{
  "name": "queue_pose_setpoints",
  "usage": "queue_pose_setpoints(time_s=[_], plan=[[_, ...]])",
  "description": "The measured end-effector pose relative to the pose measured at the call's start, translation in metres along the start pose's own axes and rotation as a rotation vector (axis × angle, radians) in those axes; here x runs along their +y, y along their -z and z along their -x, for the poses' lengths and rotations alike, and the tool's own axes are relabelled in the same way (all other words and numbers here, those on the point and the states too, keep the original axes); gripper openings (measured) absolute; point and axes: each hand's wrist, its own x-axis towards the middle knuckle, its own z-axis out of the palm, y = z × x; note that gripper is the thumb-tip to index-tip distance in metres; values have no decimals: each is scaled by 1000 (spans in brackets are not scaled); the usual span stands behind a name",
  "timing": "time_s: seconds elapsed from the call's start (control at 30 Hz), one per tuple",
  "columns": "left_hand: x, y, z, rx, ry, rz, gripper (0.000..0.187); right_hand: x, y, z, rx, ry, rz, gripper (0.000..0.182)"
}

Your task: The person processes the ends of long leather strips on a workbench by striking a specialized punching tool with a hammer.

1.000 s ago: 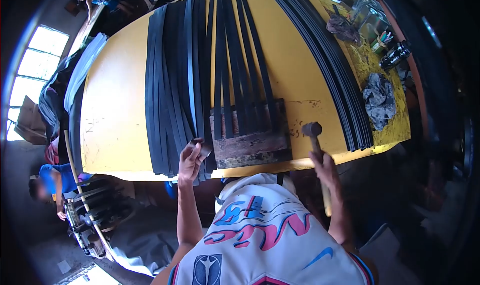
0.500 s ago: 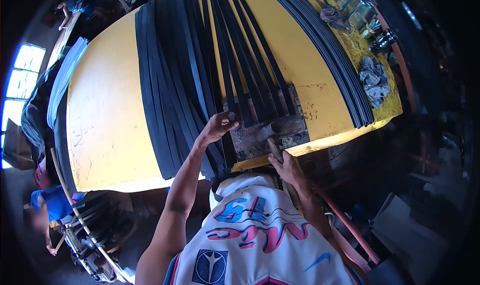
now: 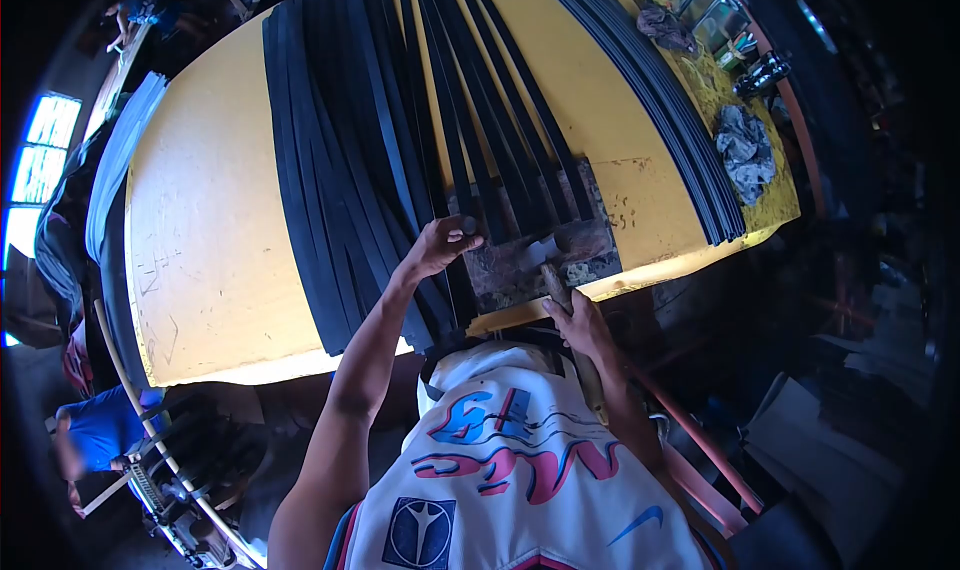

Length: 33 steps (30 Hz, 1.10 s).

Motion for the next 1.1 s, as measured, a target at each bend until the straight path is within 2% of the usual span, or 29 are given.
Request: queue_pose_setpoints(time_s=[0.13, 0.2, 0.43, 0.53, 0.6, 0.63, 0.7, 0.73, 0.8, 0.87, 0.93, 1.0, 1.03, 1.1], plan=[[-3, -1, 0, 7, 0, 23, 26, -7, 3, 3, -26, -46, -18, 55], [-4, -2, 1, 16, -1, 28, 26, 2, -1, -2, -9, -1, -14, 44], [-2, -5, 4, 48, -22, 51, 25, 6, -2, -3, -15, -18, -34, 43], [-3, -9, 7, 57, -39, 24, 28, 7, -2, 0, 7, 102, 109, 46], [-2, -12, 12, 59, -41, 42, 30, -24, 6, 13, -116, -134, -170, 54], [1, -13, 14, 62, -45, 60, 32, -7, -6, 9, -18, -30, -42, 53], [1, -18, 20, 100, -75, -23, 35, -17, -8, 16, 148, 248, 238, 48], [-1, -18, 21, 135, -97, -107, 37, -30, -5, 20, 129, 252, 266, 46], [-12, -18, 23, 151, -62, -197, 39, -62, 3, 29, 87, 277, 237, 44], [-4, -18, 28, 150, -126, -248, 41, -118, 22, 50, 89, 338, 200, 41], [27, -14, 33, 136, -101, -285, 41, -190, 50, 81, 242, 546, 92, 36], [35, -13, 36, 137, -71, -316, 40, -221, 71, 104, 380, 704, 11, 28], [33, -12, 34, 92, 24, -364, 40, -237, 79, 113, 452, 812, -63, 25], [29, -12, 36, 105, 1, -329, 42, -242, 68, 118, 462, 874, -279, 23]])
